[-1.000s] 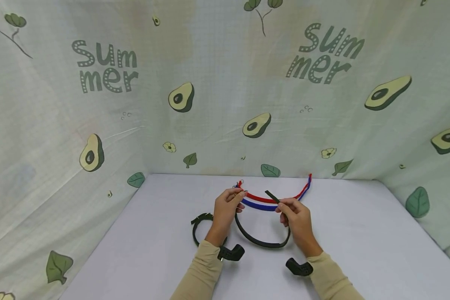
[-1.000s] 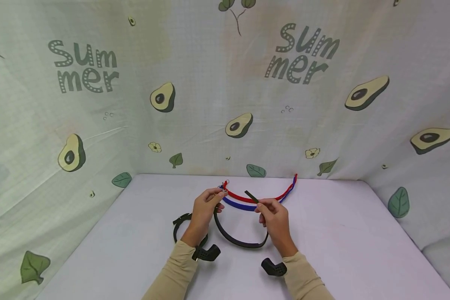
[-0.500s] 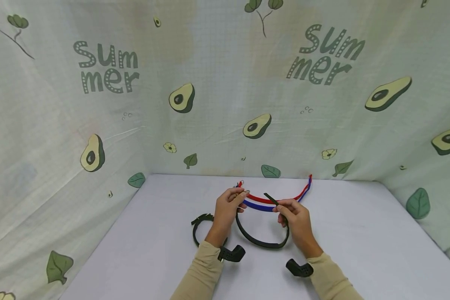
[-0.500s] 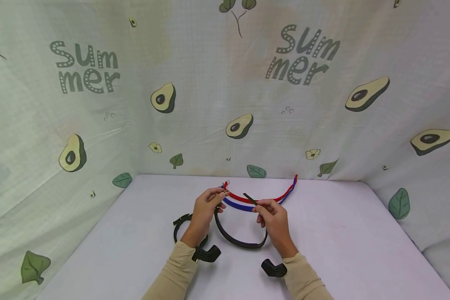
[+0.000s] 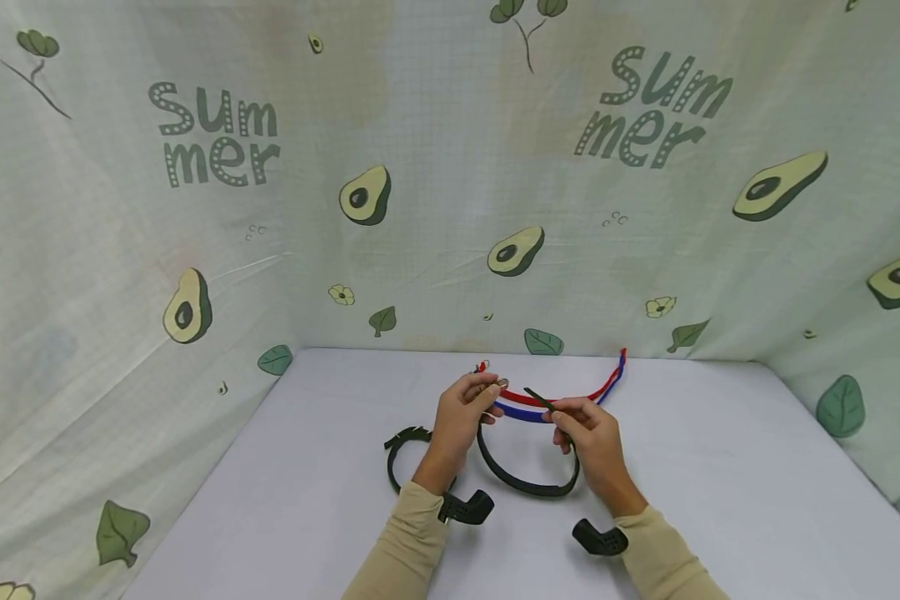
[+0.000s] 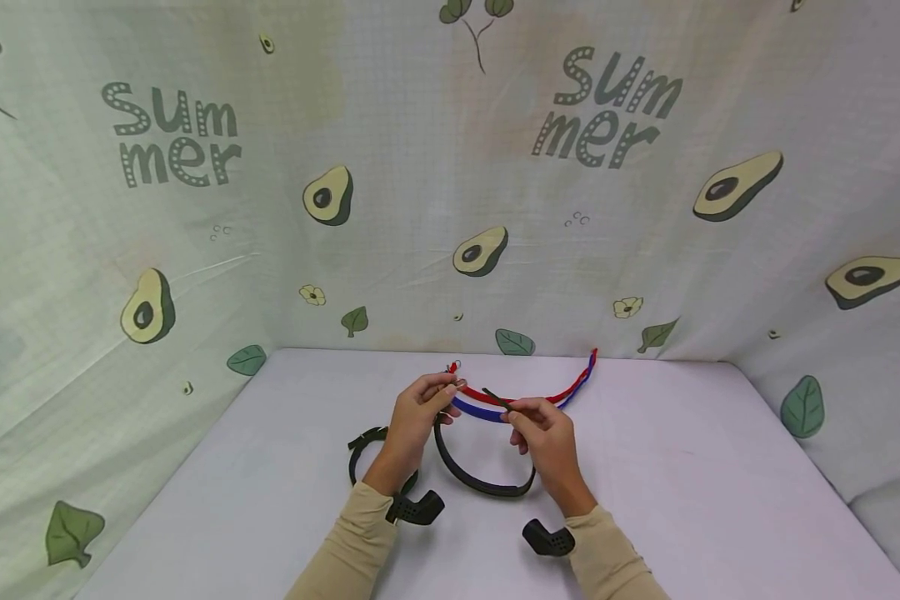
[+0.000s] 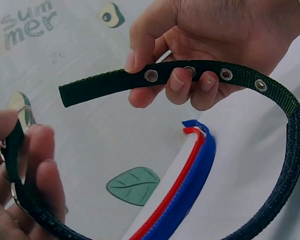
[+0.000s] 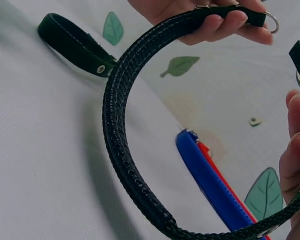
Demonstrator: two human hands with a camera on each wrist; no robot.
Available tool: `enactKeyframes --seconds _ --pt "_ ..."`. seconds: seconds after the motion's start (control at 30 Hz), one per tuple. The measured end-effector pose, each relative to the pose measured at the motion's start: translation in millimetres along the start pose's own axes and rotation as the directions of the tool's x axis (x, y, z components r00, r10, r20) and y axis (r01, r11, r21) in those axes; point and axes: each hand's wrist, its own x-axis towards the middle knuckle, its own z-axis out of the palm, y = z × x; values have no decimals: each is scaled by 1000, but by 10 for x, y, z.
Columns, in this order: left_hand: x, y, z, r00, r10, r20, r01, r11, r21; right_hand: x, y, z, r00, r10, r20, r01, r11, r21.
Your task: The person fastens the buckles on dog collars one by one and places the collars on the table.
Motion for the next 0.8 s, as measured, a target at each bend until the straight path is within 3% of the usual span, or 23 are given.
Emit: enactKeyframes --seconds 0.23,0.8 --pt "-20 29 35 998 6 56 -11 996 90 -17 -72 43 1000 -10 24 10 1000 -18" --pt "-68 68 85 988 26 149 -44 991 123 -49 -169 91 994 -107 38 110 991 -83"
